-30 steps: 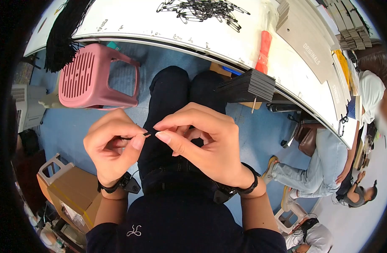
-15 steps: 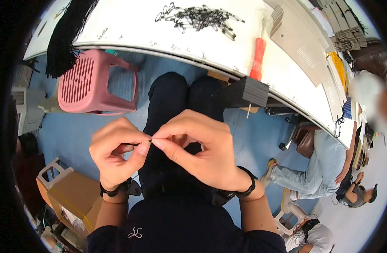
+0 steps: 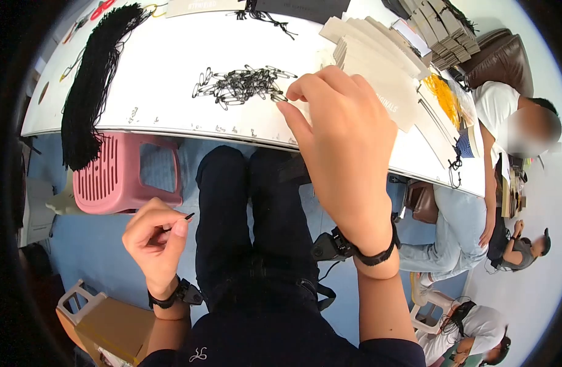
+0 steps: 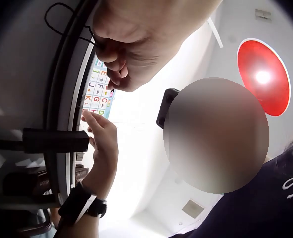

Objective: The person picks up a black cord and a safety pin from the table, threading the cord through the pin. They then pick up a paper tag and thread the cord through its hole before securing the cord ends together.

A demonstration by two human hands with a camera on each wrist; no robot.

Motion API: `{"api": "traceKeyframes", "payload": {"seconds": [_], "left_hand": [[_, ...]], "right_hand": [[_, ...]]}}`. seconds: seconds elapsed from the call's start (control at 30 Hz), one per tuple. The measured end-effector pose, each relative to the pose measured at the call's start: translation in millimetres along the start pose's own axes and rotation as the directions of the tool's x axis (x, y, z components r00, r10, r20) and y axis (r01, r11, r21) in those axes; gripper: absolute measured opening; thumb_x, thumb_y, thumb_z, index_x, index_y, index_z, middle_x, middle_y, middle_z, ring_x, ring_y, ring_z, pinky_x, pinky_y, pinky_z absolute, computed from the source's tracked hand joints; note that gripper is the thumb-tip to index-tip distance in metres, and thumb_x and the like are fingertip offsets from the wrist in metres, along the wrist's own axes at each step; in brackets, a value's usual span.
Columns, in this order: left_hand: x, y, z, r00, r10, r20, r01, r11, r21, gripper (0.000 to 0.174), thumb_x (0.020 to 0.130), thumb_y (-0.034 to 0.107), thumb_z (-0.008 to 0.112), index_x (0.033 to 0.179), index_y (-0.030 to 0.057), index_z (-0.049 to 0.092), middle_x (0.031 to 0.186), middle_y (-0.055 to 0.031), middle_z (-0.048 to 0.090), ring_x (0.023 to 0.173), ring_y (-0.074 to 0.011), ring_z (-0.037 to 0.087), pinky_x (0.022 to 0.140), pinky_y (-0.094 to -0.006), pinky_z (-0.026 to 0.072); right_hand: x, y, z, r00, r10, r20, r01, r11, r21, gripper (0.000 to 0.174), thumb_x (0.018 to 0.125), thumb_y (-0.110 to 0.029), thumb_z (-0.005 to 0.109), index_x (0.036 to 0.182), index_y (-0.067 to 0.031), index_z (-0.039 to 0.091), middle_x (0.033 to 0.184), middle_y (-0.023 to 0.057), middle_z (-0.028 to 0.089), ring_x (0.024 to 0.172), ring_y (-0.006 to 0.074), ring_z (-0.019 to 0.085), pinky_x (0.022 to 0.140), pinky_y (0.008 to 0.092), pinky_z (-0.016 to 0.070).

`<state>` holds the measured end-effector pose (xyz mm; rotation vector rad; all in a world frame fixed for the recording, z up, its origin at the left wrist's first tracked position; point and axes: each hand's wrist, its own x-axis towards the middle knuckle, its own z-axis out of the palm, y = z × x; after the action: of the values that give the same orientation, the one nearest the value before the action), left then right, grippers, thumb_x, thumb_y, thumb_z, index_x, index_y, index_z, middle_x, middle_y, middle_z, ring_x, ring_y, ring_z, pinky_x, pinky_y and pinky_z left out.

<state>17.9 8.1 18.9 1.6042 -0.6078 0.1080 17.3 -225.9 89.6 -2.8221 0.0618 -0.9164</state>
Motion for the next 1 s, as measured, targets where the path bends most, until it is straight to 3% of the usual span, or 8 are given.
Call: {"api": "traceKeyframes", "payload": {"seconds": [0.13,0.57,0.63,0.77,0.83,0.87,0.93,1.0], "left_hand": [[1.9,-2.9,1.3,1.000,-0.029,0.000,0.029,0.999,-0.036,0.011,0.070,-0.008,0.066,0.078,-0.0020,0.065,0.064,-0.0030,0.055,0.046,-0.0019,0.033,0.042,-0.0180,0.0208],[12.0,-0.8,8.7,0.996,-0.088,0.010,0.088,0.992,-0.093,0.009,0.072,-0.008,0.065,0.079,-0.0025,0.064,0.066,-0.0011,0.051,0.048,-0.0011,0.030,0.043,-0.0176,0.0198],[13.6,0.3,10.6,0.995,-0.096,0.011,0.096,0.990,-0.100,0.009,0.072,-0.009,0.065,0.079,-0.0025,0.064,0.066,-0.0011,0.051,0.049,-0.0012,0.030,0.043,-0.0175,0.0201],[16.6,2.1,14.1,0.995,-0.103,0.009,0.103,0.989,-0.108,0.009,0.073,-0.009,0.065,0.079,-0.0025,0.064,0.066,-0.0011,0.051,0.049,-0.0013,0.031,0.043,-0.0174,0.0209],[17.8,3.2,15.4,0.994,-0.111,0.009,0.111,0.988,-0.110,0.008,0.073,-0.009,0.065,0.079,-0.0026,0.064,0.066,-0.0009,0.050,0.050,-0.0015,0.031,0.044,-0.0176,0.0209],[18.3,3.9,16.1,0.993,-0.121,0.008,0.121,0.986,-0.113,0.008,0.073,-0.008,0.065,0.078,-0.0027,0.063,0.065,-0.0007,0.050,0.050,-0.0017,0.031,0.045,-0.0178,0.0209],[19.2,8.1,15.0,0.986,-0.165,0.000,0.164,0.981,-0.105,0.007,0.073,-0.008,0.064,0.078,-0.0027,0.063,0.065,-0.0004,0.049,0.051,-0.0018,0.031,0.045,-0.0180,0.0209],[19.2,10.5,18.0,0.982,-0.186,-0.033,0.182,0.979,-0.090,0.005,0.073,-0.005,0.065,0.076,-0.0025,0.061,0.063,0.0009,0.047,0.053,-0.0026,0.032,0.047,-0.0186,0.0207]], "right_hand": [[6.1,3.7,5.6,0.994,-0.019,0.107,0.020,1.000,-0.006,0.009,0.073,-0.010,0.066,0.076,-0.0062,0.059,0.072,0.0041,0.056,0.070,0.0247,0.053,0.058,0.0349,0.0420],[9.3,8.9,8.5,0.993,-0.002,0.122,-0.012,0.994,0.113,0.008,0.076,-0.009,0.063,0.075,-0.0050,0.056,0.070,0.0060,0.056,0.068,0.0256,0.054,0.056,0.0355,0.0418],[10.1,7.9,6.5,0.993,0.035,0.116,-0.048,0.993,0.109,0.006,0.074,-0.007,0.065,0.075,-0.0030,0.060,0.068,0.0062,0.057,0.058,0.0168,0.051,0.055,0.0287,0.0393],[9.7,10.8,6.8,0.995,0.001,0.098,-0.018,0.986,0.168,0.006,0.074,-0.005,0.065,0.076,-0.0022,0.061,0.067,0.0071,0.058,0.058,0.0166,0.052,0.052,0.0282,0.0388],[9.7,9.8,6.1,0.993,0.016,0.115,-0.039,0.979,0.198,0.007,0.076,-0.008,0.063,0.075,-0.0040,0.057,0.066,0.0076,0.057,0.066,0.0265,0.054,0.056,0.0368,0.0408],[9.7,9.7,5.9,0.994,0.017,0.112,-0.039,0.980,0.196,0.007,0.076,-0.008,0.063,0.075,-0.0040,0.057,0.066,0.0076,0.057,0.066,0.0265,0.054,0.056,0.0368,0.0408],[10.5,9.9,5.5,0.994,0.057,0.094,-0.078,0.970,0.232,0.005,0.074,-0.003,0.065,0.078,-0.0021,0.063,0.070,0.0075,0.060,0.054,0.0167,0.052,0.049,0.0276,0.0399],[7.1,16.6,13.1,1.000,-0.016,-0.015,0.019,0.953,0.302,0.006,0.075,-0.003,0.065,0.081,-0.0033,0.062,0.073,0.0086,0.061,0.057,0.0178,0.055,0.051,0.0281,0.0428]]}}
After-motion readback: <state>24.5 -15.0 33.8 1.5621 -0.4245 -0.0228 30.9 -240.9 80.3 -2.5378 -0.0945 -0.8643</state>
